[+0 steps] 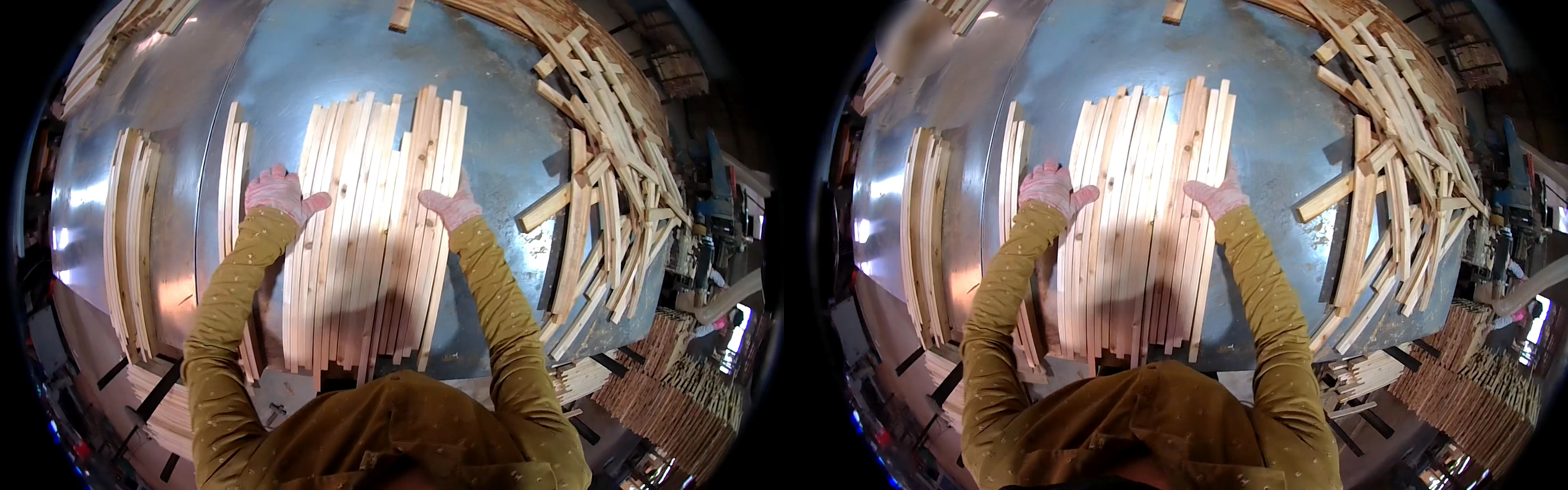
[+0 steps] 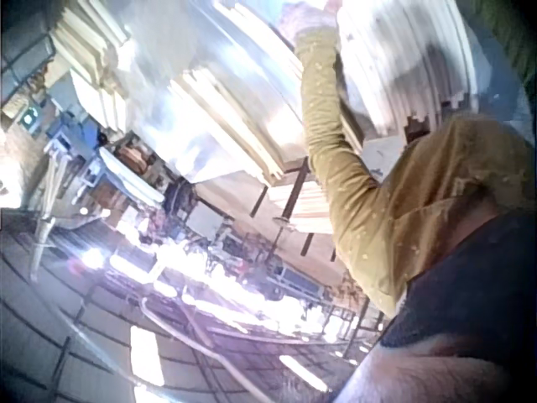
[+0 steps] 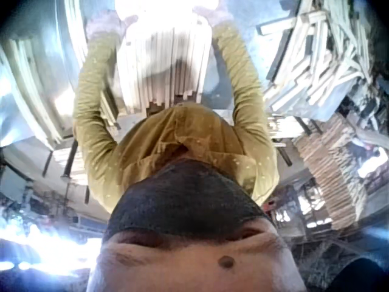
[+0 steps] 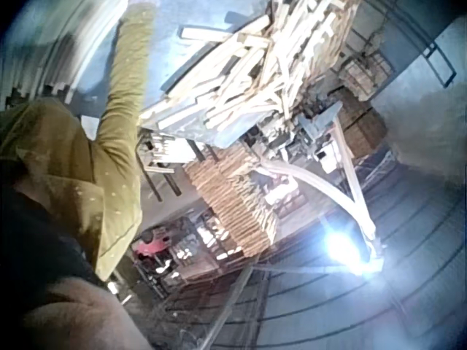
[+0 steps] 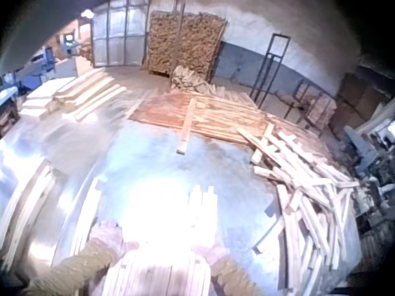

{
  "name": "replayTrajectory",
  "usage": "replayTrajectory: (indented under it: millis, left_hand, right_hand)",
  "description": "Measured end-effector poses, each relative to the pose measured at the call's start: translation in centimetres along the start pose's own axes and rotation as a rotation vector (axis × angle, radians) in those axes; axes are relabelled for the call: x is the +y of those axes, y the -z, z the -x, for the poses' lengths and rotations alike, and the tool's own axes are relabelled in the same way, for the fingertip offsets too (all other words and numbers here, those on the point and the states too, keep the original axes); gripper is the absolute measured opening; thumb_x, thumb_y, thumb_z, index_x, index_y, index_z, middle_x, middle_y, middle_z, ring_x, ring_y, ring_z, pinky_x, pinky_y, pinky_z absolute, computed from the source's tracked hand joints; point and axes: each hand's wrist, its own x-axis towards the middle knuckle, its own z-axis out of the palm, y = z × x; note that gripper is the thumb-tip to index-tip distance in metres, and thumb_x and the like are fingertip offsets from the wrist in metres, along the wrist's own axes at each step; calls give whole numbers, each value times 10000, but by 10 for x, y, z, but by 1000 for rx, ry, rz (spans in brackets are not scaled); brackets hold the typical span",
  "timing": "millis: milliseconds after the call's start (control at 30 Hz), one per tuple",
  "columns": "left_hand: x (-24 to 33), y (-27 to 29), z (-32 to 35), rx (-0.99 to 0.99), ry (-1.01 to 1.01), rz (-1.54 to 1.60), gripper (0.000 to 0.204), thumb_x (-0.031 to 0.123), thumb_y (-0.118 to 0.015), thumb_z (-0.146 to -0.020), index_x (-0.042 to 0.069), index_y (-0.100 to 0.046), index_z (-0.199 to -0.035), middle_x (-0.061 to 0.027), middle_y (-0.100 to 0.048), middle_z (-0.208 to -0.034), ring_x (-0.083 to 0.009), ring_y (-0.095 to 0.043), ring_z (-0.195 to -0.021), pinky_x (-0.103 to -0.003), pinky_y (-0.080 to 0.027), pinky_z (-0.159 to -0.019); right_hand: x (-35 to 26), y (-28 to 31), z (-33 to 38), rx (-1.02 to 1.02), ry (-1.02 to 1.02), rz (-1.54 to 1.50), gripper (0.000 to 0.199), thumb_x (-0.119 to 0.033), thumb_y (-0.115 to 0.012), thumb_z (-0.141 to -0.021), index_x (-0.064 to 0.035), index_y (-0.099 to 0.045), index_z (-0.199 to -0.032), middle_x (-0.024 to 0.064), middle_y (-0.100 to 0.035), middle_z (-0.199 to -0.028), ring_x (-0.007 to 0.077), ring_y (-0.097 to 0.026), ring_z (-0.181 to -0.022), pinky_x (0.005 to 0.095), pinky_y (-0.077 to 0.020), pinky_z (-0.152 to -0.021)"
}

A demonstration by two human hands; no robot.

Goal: The person repeatedly picks up thin wooden strips from a large pile on a metal table, briefly aligns them, and places them into a separate stack. The process involves continuous handling and repositioning of the strips to organize them.

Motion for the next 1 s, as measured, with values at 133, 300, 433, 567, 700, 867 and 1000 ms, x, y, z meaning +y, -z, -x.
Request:
replayTrajectory:
  millis: [133,300,433,567,700,867,1000]
  left_hand:
    - [31,-19,5,410,-221,740,788,517,-681,-851,6,-466,-1411,-195,-464,-1428,-334,-413,-1360,-387,-392,-1091]
    - [167,-75,82,-5,-606,879,1013,232,-803,-797,20,-163,-1553,-249,-303,-1542,-363,-320,-1434,-424,-321,-1169]
    - [199,-108,104,-212,-336,1053,1027,206,-781,-822,49,-102,-1576,-246,-295,-1558,-371,-330,-1422,-428,-319,-1165]
    - [138,-94,103,-386,-21,1722,896,88,-695,-857,105,-156,-1572,-179,-556,-1317,-299,-588,-1112,-441,-485,-1012]
    - [32,-46,116,-237,-120,2069,774,120,-796,-726,14,-435,-1402,-178,-684,-937,-274,-684,-699,-430,-613,-591]
    - [-10,-60,136,-243,-150,2024,735,235,-823,-726,-20,-499,-1334,-140,-691,-928,-218,-690,-724,-334,-606,-591]
    - [0,-67,148,-146,-129,2134,632,156,-753,-789,18,-506,-1355,-120,-677,-928,-211,-672,-688,-352,-589,-596]
  right_hand:
    - [8,28,4,-50,-113,-364,930,73,-785,-761,-101,-279,-1522,148,-597,-1279,249,-631,-1111,357,-555,-932]
    - [-10,70,24,-169,-134,-542,602,24,-778,-789,-75,-545,-1335,102,-680,-1143,239,-674,-1009,343,-600,-830]
    - [-43,88,35,-184,-72,-518,615,12,-793,-779,-34,-521,-1329,140,-680,-1108,256,-686,-963,364,-608,-820]
    - [-36,99,2,-97,-109,-331,531,-39,-775,-802,37,-491,-1244,192,-671,-947,302,-698,-810,378,-619,-664]
    - [-15,43,-20,3,55,528,997,-522,-718,-830,25,-257,-1524,248,-569,-1355,371,-553,-1261,420,-393,-1100]
    - [-73,-10,10,-127,-64,1223,1004,-703,-485,-876,35,-263,-1519,301,-556,-1342,414,-548,-1256,452,-424,-1052]
    - [-70,3,60,65,210,946,751,-518,-501,-964,23,-372,-1469,267,-621,-1192,367,-610,-1101,457,-477,-952]
